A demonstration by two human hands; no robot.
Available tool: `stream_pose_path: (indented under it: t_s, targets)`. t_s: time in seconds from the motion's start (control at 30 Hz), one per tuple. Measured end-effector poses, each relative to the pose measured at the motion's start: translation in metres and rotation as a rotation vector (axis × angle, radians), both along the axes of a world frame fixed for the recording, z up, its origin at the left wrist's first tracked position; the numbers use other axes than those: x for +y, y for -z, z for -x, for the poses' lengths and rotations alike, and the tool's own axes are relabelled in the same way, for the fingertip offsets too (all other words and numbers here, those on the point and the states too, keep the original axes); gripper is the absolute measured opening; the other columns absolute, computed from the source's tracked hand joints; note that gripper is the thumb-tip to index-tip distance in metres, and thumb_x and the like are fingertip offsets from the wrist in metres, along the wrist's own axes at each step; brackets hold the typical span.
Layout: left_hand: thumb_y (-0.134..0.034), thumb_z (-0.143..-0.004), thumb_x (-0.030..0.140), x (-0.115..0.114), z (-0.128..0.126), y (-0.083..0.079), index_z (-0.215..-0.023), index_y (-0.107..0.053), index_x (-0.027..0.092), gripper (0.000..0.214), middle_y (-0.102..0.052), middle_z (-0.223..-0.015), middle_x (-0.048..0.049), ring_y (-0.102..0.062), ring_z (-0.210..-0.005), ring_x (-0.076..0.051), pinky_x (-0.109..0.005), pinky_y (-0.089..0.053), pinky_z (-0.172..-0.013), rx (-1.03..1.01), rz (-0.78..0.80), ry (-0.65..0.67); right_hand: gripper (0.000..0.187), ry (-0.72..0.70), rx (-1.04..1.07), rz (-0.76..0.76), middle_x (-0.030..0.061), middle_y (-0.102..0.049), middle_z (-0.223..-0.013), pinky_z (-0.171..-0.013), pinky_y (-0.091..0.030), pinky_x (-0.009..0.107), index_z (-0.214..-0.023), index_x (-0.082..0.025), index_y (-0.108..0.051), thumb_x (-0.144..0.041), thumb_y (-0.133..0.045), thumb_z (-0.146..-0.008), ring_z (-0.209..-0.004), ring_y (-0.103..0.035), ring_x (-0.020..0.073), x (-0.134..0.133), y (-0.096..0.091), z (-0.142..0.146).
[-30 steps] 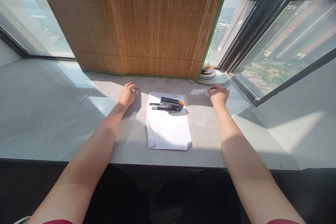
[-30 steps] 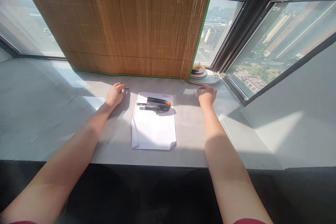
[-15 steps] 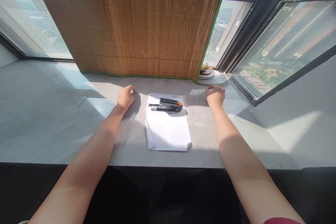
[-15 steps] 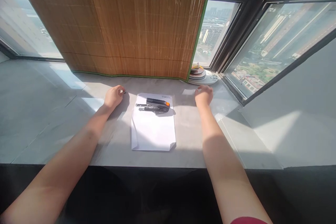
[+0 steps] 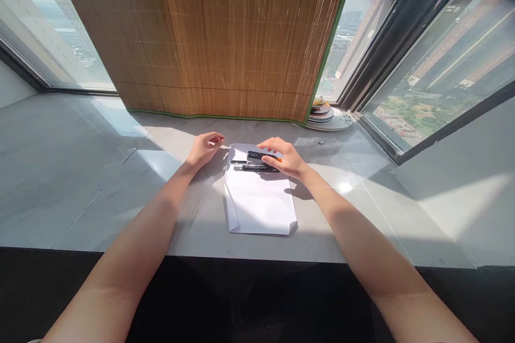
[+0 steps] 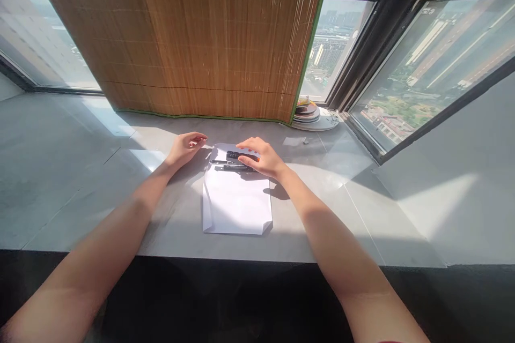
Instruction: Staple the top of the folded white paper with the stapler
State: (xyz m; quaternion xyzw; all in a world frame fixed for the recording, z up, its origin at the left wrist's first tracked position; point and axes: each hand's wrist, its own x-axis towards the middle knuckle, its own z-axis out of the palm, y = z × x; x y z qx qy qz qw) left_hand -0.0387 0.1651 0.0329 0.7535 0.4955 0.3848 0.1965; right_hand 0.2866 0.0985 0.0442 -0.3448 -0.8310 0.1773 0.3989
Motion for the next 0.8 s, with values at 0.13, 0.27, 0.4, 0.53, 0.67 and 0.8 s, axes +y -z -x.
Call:
stream_pose_path:
  t_s: [0.13, 0.27, 0.4, 0.53, 0.67, 0.8]
  targets:
    - [-0.077, -0.090, 0.046, -0.024, -0.017, -0.014, -0.098, -0.081, 0.020, 0.027, -0.081, -0.095, -0.0066, -0.072, -0.088, -0.021, -0.033, -0.057, -0.083, -0.119, 0.026, 0.286, 0.042, -0.083, -0.076, 0.153, 0.0081, -0.079, -0.121, -0.094, -0.056, 0.039, -0.131, -0.023, -0.074, -0.036, -0.078, -0.091, -0.106, -0.072, 0.0259, 0.002, 0.009, 0.005]
    - [-0.078, -0.089, 0.036, -0.038, -0.027, -0.020, -0.092, -0.082, 0.022, 0.015, -0.079, -0.088, -0.0030, -0.069, -0.079, -0.018, -0.033, -0.055, -0.082, 0.003, 0.003, 0.433, 0.033, -0.090, -0.090, 0.212, 0.0064, -0.080, -0.115, -0.091, -0.055, 0.036, -0.123, -0.021, -0.077, -0.030, -0.073, -0.091, -0.101, -0.074, 0.0237, 0.005, 0.013, 0.009]
    - [-0.077, -0.088, 0.029, -0.038, -0.030, -0.016, -0.088, -0.083, 0.025, 0.007, -0.077, -0.081, -0.0014, -0.068, -0.075, -0.017, -0.032, -0.054, -0.079, 0.100, -0.064, 0.461, 0.031, -0.092, -0.066, 0.220, 0.0061, -0.079, -0.112, -0.088, -0.053, 0.034, -0.119, -0.020, -0.077, -0.029, -0.072, -0.090, -0.097, -0.072, 0.0226, 0.004, 0.011, 0.010]
    - [-0.076, -0.088, 0.029, -0.037, -0.029, -0.016, -0.086, -0.083, 0.027, 0.007, -0.079, -0.083, -0.0024, -0.067, -0.074, -0.018, -0.035, -0.055, -0.081, 0.107, -0.071, 0.452, 0.023, -0.089, -0.071, 0.231, 0.0043, -0.078, -0.102, -0.080, -0.050, 0.031, -0.110, -0.020, -0.077, -0.029, -0.072, -0.090, -0.089, -0.068, 0.0202, 0.004, 0.011, 0.010]
    - [-0.076, -0.087, 0.029, -0.041, -0.031, -0.020, -0.085, -0.084, 0.028, 0.009, -0.081, -0.088, -0.0042, -0.068, -0.080, -0.021, -0.040, -0.057, -0.086, 0.163, -0.011, 0.414, 0.017, -0.075, -0.098, 0.227, 0.0018, -0.076, -0.097, -0.077, -0.047, 0.029, -0.105, -0.021, -0.076, -0.029, -0.072, -0.091, -0.085, -0.065, 0.0185, 0.004, 0.012, 0.009]
    - [-0.075, -0.088, 0.030, -0.042, -0.032, -0.021, -0.085, -0.085, 0.028, 0.010, -0.082, -0.092, -0.0055, -0.069, -0.084, -0.023, -0.043, -0.058, -0.092, 0.192, 0.007, 0.418, 0.013, -0.062, -0.122, 0.232, 0.0004, -0.073, -0.090, -0.074, -0.043, 0.028, -0.098, -0.021, -0.073, -0.030, -0.072, -0.090, -0.081, -0.062, 0.0177, 0.004, 0.011, 0.009]
